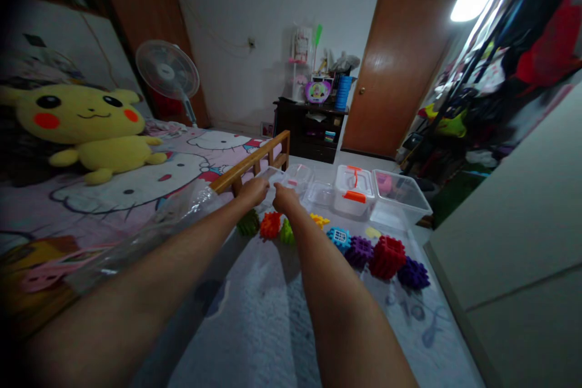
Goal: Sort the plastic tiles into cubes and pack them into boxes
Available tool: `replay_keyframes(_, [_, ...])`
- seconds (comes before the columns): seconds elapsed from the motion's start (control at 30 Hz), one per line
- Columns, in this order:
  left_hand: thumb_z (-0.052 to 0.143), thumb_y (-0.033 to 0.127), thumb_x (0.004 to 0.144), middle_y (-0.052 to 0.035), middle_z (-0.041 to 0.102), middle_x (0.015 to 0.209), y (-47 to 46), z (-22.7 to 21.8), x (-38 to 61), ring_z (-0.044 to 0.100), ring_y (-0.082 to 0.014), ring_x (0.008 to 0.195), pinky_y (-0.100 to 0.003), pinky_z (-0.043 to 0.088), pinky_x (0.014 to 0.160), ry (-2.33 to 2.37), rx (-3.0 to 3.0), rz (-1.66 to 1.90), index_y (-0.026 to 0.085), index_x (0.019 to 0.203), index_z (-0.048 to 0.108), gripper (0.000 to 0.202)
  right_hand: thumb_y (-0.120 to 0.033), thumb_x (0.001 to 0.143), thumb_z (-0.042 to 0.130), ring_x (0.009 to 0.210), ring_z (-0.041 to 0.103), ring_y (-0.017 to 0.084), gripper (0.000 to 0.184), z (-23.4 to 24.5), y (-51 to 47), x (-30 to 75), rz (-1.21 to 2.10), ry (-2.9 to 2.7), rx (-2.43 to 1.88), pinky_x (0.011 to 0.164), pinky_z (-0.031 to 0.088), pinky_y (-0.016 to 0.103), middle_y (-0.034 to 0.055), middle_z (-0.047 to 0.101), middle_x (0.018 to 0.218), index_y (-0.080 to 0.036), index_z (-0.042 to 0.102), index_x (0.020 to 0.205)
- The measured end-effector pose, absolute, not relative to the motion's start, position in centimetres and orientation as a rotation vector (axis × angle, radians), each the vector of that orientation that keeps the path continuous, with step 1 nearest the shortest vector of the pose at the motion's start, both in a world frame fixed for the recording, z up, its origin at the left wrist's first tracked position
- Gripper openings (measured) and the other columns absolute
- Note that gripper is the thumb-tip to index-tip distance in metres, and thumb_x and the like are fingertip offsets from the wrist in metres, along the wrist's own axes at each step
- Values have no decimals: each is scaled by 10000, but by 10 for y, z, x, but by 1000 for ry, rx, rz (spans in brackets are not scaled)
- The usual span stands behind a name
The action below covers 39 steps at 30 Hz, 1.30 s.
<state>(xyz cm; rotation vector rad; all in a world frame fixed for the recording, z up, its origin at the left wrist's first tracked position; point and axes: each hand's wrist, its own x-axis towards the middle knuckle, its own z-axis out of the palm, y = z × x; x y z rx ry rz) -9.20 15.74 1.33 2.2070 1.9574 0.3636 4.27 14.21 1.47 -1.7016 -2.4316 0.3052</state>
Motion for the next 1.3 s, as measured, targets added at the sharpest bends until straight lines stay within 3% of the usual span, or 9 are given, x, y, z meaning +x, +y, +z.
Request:
replay_keyframes(0.23, [370, 221, 984, -142, 675, 1131, 108, 60, -86, 644, -283, 1030, -401, 481, 876, 2008, 2478, 440, 160, 1094, 684, 338, -148, 884, 527, 1062, 639, 219, 393, 43, 119, 54, 231, -2278, -1537, 943, 442, 318, 100, 715, 1112, -184, 583, 1272])
replay_keyframes(0.37, [459, 222, 964, -95, 685, 1050, 52, 91, -75, 640, -237, 966, -353, 491, 840, 1840, 2768, 704, 174, 1047, 690, 250, -191, 905, 550, 850, 648, 183, 238, 65, 70, 80, 200, -2108, -1297, 815, 457, 284, 38, 710, 858, -183, 634, 1127])
replay_keyframes(0.47, [524, 182, 931, -82, 684, 1031, 3, 101, -64, 636, -238, 972, -378, 500, 865, 1595, 2850, 901, 176, 1061, 682, 205, -186, 909, 558, 784, 618, 167, 144, 76, 15, 107, 144, -2065, -1191, 756, 443, 279, 33, 680, 848, -197, 649, 1019])
replay_keyframes(0.63, [543, 156, 916, -79, 635, 1194, -74, 77, -45, 602, -214, 1117, -373, 493, 962, 1105, 2596, 1285, 203, 1138, 640, 246, -188, 935, 543, 753, 592, 156, 79, 64, -78, 163, 177, -2090, -1168, 700, 434, 269, 34, 639, 848, -200, 621, 942])
replay_keyframes(0.77, [577, 247, 912, -66, 572, 1259, -113, 31, -29, 566, -219, 1155, -370, 502, 933, 1186, 2053, 1359, 246, 1154, 612, 245, -199, 954, 514, 759, 606, 159, 96, 37, -131, 207, 306, -2130, -1303, 679, 447, 267, 40, 643, 876, -209, 609, 950])
replay_keyframes(0.93, [572, 445, 902, -122, 429, 1445, -120, -29, -3, 379, -294, 1386, -504, 303, 1151, 1061, 1741, 1175, 223, 1366, 448, 529, -184, 953, 495, 783, 616, 170, 115, 8, -158, 235, 399, -2173, -1469, 715, 467, 291, 44, 643, 882, -209, 606, 936])
replay_keyframes(1.07, [615, 578, 841, -161, 280, 1568, -109, -58, 14, 219, -337, 1483, -524, 165, 1212, 897, 1599, 1008, 204, 1497, 266, 832, -153, 932, 496, 823, 622, 181, 150, -3, -160, 236, 458, -2193, -1565, 748, 477, 310, 63, 654, 927, -198, 637, 953])
replay_keyframes(1.2, [810, 571, 661, -182, 237, 1599, -99, -73, 21, 266, -386, 1463, -546, 204, 1202, 768, 1630, 911, 231, 1560, 87, 1203, -99, 867, 509, 819, 630, 159, 436, -1, -162, 249, 621, -2130, -1504, 783, 490, 306, 43, 672, 951, -218, 571, 1281])
replay_keyframes(1.3, [854, 493, 631, -191, 187, 1618, -94, -79, 21, 213, -388, 1487, -560, 187, 1208, 835, 1745, 876, 240, 1566, 22, 1277, -134, 845, 509, 721, 619, 152, 534, 2, -154, 279, 648, -1993, -1584, 748, 500, 304, 4, 666, 824, -191, 489, 1375])
